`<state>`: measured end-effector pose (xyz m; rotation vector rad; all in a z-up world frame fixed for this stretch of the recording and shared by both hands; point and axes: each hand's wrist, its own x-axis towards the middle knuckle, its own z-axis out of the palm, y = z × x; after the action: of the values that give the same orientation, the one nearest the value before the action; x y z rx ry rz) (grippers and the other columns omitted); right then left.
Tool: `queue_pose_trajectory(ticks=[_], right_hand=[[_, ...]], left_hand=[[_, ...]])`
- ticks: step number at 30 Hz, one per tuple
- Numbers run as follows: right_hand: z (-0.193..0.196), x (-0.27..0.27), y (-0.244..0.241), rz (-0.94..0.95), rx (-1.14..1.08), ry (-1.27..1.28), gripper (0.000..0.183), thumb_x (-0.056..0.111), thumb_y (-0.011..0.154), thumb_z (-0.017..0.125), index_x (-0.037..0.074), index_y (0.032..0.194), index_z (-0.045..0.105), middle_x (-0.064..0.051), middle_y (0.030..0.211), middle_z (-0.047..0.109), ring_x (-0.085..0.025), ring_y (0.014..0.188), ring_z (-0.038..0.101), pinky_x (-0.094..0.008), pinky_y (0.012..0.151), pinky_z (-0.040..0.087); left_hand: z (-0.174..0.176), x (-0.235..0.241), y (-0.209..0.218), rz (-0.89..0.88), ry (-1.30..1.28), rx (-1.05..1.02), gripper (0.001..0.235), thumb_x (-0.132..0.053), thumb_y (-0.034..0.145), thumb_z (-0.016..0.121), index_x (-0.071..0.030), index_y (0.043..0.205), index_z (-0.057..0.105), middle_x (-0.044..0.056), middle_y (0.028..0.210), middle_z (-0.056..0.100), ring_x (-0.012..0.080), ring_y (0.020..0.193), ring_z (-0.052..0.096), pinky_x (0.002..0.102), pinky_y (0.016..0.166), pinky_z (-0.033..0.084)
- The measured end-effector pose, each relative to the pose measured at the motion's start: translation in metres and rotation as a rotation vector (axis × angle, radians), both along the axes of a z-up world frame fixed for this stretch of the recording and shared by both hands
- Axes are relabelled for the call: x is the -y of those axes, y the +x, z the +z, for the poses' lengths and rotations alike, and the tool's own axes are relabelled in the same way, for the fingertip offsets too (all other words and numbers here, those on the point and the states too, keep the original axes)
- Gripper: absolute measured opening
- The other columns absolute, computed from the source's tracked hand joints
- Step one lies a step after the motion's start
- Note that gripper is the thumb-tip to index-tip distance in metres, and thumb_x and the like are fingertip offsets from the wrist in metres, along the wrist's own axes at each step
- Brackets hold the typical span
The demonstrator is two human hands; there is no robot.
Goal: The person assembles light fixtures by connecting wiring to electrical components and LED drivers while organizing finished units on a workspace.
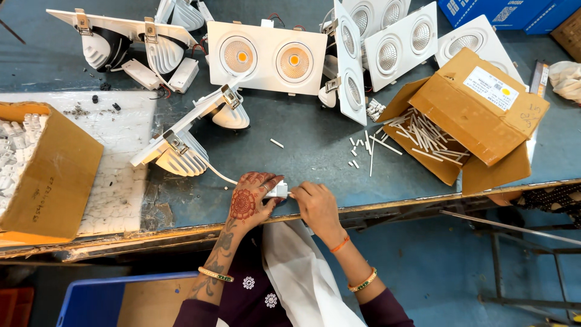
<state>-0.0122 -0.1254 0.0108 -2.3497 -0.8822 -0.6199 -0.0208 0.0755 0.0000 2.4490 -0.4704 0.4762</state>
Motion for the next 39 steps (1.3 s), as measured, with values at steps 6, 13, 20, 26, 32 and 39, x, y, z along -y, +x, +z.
queue_pose_trajectory(ticks=[6, 13, 20, 26, 32, 39], right_hand=[[-0.009, -0.002, 0.003, -0.063, -0.137, -0.113, 0.006, 0.012, 0.092, 0.066, 0.012, 0.093, 0.071, -0.007, 0.082, 0.063, -0.032, 0.069, 0.060, -0.044, 0.064, 0.047], [0.007, 0.004, -0.002, 0.025, -0.088, 0.031, 0.013, 0.015, 0.090, 0.070, 0.007, 0.101, 0.068, -0.009, 0.093, 0.065, -0.032, 0.075, 0.061, -0.042, 0.067, 0.049], [0.022, 0.005, 0.004, 0.083, 0.171, -0.053, 0.007, 0.015, 0.090, 0.070, 0.009, 0.093, 0.067, -0.005, 0.091, 0.063, -0.027, 0.089, 0.064, -0.043, 0.093, 0.048], [0.020, 0.004, 0.011, 0.093, -0.051, -0.150, 0.007, 0.014, 0.095, 0.064, 0.008, 0.095, 0.068, -0.007, 0.089, 0.063, -0.030, 0.089, 0.063, -0.043, 0.089, 0.047], [0.031, 0.007, 0.008, 0.114, -0.107, 0.028, 0.018, 0.016, 0.089, 0.070, 0.005, 0.102, 0.068, -0.010, 0.096, 0.065, -0.033, 0.091, 0.062, -0.043, 0.085, 0.047], [0.026, 0.012, 0.012, 0.143, 0.077, -0.006, 0.009, 0.014, 0.090, 0.073, 0.006, 0.092, 0.070, -0.006, 0.090, 0.066, -0.026, 0.087, 0.064, -0.046, 0.102, 0.047]], left_hand=[[0.002, -0.001, -0.001, -0.004, -0.008, 0.002, 0.051, -0.022, 0.074, 0.081, -0.015, 0.123, 0.072, 0.005, 0.119, 0.070, 0.0262, 0.115, 0.062, 0.043, 0.106, 0.041], [0.001, -0.001, -0.002, 0.000, -0.015, 0.008, 0.050, -0.023, 0.076, 0.080, -0.015, 0.125, 0.071, 0.004, 0.119, 0.070, 0.0261, 0.116, 0.062, 0.043, 0.106, 0.042], [-0.003, -0.005, -0.001, 0.017, -0.073, 0.026, 0.051, -0.025, 0.076, 0.081, -0.018, 0.126, 0.071, 0.004, 0.121, 0.070, 0.0269, 0.117, 0.061, 0.042, 0.105, 0.042], [-0.007, -0.006, -0.001, 0.011, -0.100, 0.024, 0.052, -0.025, 0.076, 0.081, -0.019, 0.127, 0.071, 0.003, 0.121, 0.070, 0.0255, 0.118, 0.061, 0.042, 0.107, 0.043], [-0.005, -0.007, 0.000, 0.032, -0.087, 0.014, 0.053, -0.025, 0.075, 0.081, -0.018, 0.126, 0.071, 0.004, 0.122, 0.069, 0.0269, 0.118, 0.060, 0.043, 0.106, 0.042], [-0.005, -0.005, -0.001, 0.030, -0.095, -0.005, 0.052, -0.028, 0.077, 0.081, -0.019, 0.127, 0.071, 0.003, 0.121, 0.070, 0.0258, 0.118, 0.061, 0.043, 0.108, 0.042]])
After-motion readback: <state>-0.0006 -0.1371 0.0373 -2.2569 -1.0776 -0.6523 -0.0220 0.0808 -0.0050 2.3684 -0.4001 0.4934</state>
